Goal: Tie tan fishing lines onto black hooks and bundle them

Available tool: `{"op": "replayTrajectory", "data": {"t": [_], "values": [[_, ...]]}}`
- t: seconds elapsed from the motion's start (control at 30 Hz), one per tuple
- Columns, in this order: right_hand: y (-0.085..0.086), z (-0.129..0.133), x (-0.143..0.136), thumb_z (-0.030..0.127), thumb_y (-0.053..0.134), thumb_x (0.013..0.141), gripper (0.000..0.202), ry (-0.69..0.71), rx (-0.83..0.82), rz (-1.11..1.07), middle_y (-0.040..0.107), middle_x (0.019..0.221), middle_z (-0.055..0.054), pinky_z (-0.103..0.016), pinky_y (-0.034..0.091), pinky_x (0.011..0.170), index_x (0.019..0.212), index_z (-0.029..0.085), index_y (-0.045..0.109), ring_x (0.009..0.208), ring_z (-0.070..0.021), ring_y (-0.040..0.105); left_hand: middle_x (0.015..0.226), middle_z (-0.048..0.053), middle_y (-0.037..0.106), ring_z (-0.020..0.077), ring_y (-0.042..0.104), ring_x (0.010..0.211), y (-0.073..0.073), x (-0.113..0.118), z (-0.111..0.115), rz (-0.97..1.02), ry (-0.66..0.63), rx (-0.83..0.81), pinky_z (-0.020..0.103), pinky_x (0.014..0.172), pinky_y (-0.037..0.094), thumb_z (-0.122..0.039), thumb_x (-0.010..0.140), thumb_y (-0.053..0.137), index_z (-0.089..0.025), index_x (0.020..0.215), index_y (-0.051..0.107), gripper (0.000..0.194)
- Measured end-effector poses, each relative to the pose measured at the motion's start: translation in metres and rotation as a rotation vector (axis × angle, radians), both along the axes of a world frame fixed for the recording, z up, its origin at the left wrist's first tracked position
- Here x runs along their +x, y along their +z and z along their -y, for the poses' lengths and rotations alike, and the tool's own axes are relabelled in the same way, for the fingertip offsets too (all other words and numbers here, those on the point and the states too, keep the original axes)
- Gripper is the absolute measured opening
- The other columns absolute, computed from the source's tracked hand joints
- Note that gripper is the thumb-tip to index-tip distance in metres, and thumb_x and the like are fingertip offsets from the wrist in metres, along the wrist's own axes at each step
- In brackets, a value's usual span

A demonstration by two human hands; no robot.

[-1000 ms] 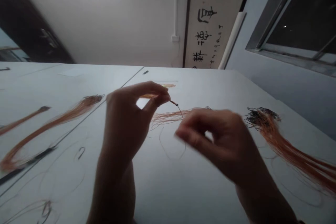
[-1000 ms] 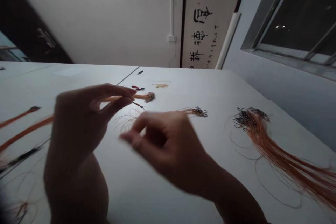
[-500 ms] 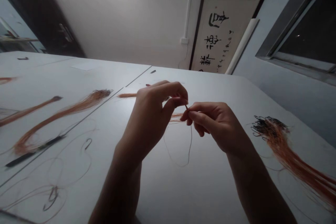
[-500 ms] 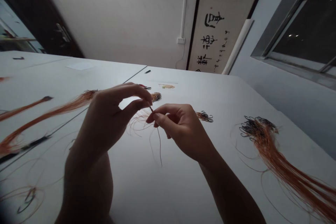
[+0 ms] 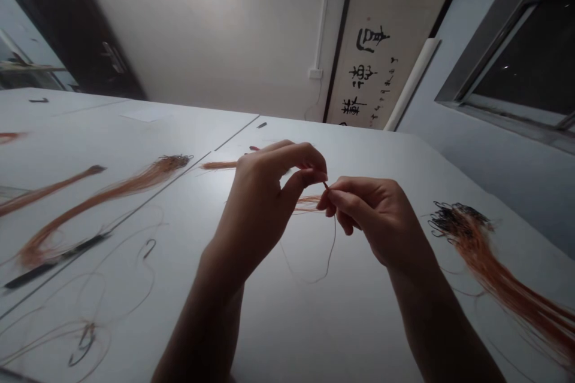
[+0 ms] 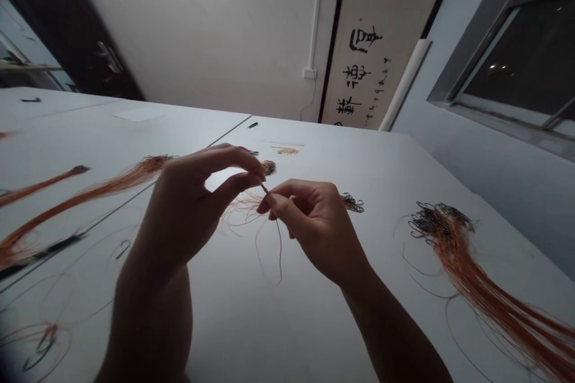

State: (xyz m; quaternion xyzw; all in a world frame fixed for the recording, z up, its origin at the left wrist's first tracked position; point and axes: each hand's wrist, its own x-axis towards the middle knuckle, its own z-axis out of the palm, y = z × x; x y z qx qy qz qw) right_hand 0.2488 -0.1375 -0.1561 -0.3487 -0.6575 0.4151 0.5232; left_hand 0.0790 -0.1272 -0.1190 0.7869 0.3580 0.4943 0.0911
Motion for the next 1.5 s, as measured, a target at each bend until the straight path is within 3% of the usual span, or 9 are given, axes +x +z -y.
{"op": "replayTrajectory", "data": {"t": [0.17, 0.4, 0.6, 1.03, 1.5], "values": [[-0.002, 0.001, 0.000, 0.020, 0.061, 0.091, 0.021, 0.016, 0.027, -0.026, 0.060, 0.064, 0.003, -0.015, 0.036, 0.044, 0.075, 0.019, 0.074, 0.050, -0.0041, 0.048, 0.098, -0.001, 0.066, 0.0121, 0.063, 0.093, 0.001, 0.002, 0.000, 0.004, -0.018, 0.095, 0.026, 0.082, 0.051, -0.005, 0.084, 0.064, -0.021, 0.080, 0.068, 0.017], [0.009, 0.010, -0.001, 0.021, 0.060, 0.090, 0.021, 0.025, -0.050, -0.044, 0.059, 0.066, 0.002, -0.019, 0.033, 0.045, 0.074, 0.018, 0.073, 0.052, -0.0055, 0.046, 0.076, -0.002, 0.062, 0.0080, 0.061, 0.074, 0.000, 0.001, -0.003, 0.067, -0.034, 0.198, 0.019, 0.065, 0.050, 0.001, 0.076, 0.071, -0.019, 0.075, 0.071, 0.020], [0.016, 0.018, 0.000, 0.021, 0.061, 0.088, 0.020, 0.031, -0.121, -0.038, 0.058, 0.066, 0.001, -0.024, 0.032, 0.048, 0.072, 0.017, 0.072, 0.053, -0.0076, 0.045, 0.068, -0.002, 0.057, 0.0088, 0.056, 0.066, 0.000, 0.003, -0.001, 0.123, -0.028, 0.247, 0.022, 0.056, 0.046, -0.001, 0.074, 0.074, -0.021, 0.072, 0.073, 0.020], [0.017, 0.029, 0.000, 0.012, 0.058, 0.086, 0.020, 0.092, -0.074, -0.112, 0.059, 0.068, 0.000, -0.026, 0.034, 0.052, 0.070, 0.017, 0.069, 0.059, -0.0098, 0.046, 0.071, -0.001, 0.052, 0.0080, 0.056, 0.065, 0.000, 0.004, 0.002, 0.162, -0.143, 0.313, 0.024, 0.057, 0.045, -0.008, 0.080, 0.073, -0.020, 0.070, 0.073, 0.015], [0.020, 0.034, 0.003, 0.012, 0.058, 0.087, 0.021, 0.034, -0.028, -0.034, 0.058, 0.066, 0.001, -0.027, 0.035, 0.053, 0.071, 0.017, 0.070, 0.057, -0.0095, 0.046, 0.069, 0.000, 0.051, 0.0074, 0.055, 0.063, 0.001, 0.006, 0.001, 0.201, -0.215, 0.336, 0.020, 0.053, 0.049, -0.002, 0.079, 0.070, -0.019, 0.070, 0.073, 0.019]]}}
